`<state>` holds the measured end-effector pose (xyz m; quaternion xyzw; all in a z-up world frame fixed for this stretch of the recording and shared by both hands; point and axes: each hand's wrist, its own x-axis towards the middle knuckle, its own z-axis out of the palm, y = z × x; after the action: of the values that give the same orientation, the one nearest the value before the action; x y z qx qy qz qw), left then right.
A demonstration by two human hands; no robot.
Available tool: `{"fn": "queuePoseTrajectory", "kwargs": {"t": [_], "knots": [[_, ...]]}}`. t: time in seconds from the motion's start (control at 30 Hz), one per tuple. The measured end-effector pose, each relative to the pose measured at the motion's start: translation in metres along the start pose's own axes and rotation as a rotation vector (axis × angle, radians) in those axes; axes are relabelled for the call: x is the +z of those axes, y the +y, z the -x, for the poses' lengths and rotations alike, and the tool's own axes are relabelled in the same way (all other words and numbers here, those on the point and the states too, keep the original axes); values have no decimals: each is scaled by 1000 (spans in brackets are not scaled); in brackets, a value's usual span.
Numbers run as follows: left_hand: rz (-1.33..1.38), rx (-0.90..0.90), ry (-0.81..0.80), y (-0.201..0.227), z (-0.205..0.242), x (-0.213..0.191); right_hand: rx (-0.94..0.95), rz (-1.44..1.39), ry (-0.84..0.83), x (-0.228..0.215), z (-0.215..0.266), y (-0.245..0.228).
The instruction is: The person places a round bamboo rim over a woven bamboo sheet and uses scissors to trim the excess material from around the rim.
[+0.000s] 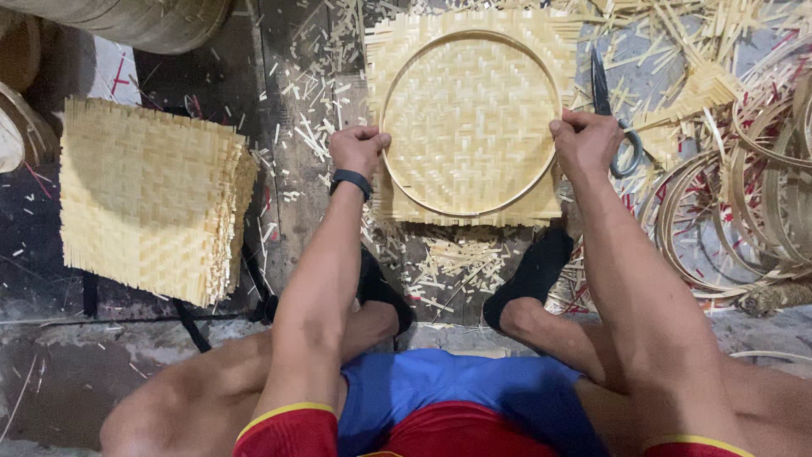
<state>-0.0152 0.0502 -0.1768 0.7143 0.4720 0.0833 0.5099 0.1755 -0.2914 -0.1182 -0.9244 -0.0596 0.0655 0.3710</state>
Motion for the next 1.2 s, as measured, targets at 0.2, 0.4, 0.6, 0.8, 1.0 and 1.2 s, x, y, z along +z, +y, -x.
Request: {"fn": "queuePoseTrajectory", "kwargs": {"t": [0.2,0.4,0.6,0.8,1.0,1.2], "knots": [[122,-75,-80,6,-5,-3,12,4,-4,3,-2,1],[78,-79,-65,3,-8,0,36,-20,-4,4,-4,4],[53,-100,-41,8,-4,3,42,-3,-21,2,-3,6],[-54,67,15,-12,-5,4,86,-138,-78,2,-2,17],[177,-182,-139,-28,-19,7,-18,-148,-169,7,-19,47],[218,-257,-281,2,-25,-13,106,-115,-295,-17,-22,-3]]}}
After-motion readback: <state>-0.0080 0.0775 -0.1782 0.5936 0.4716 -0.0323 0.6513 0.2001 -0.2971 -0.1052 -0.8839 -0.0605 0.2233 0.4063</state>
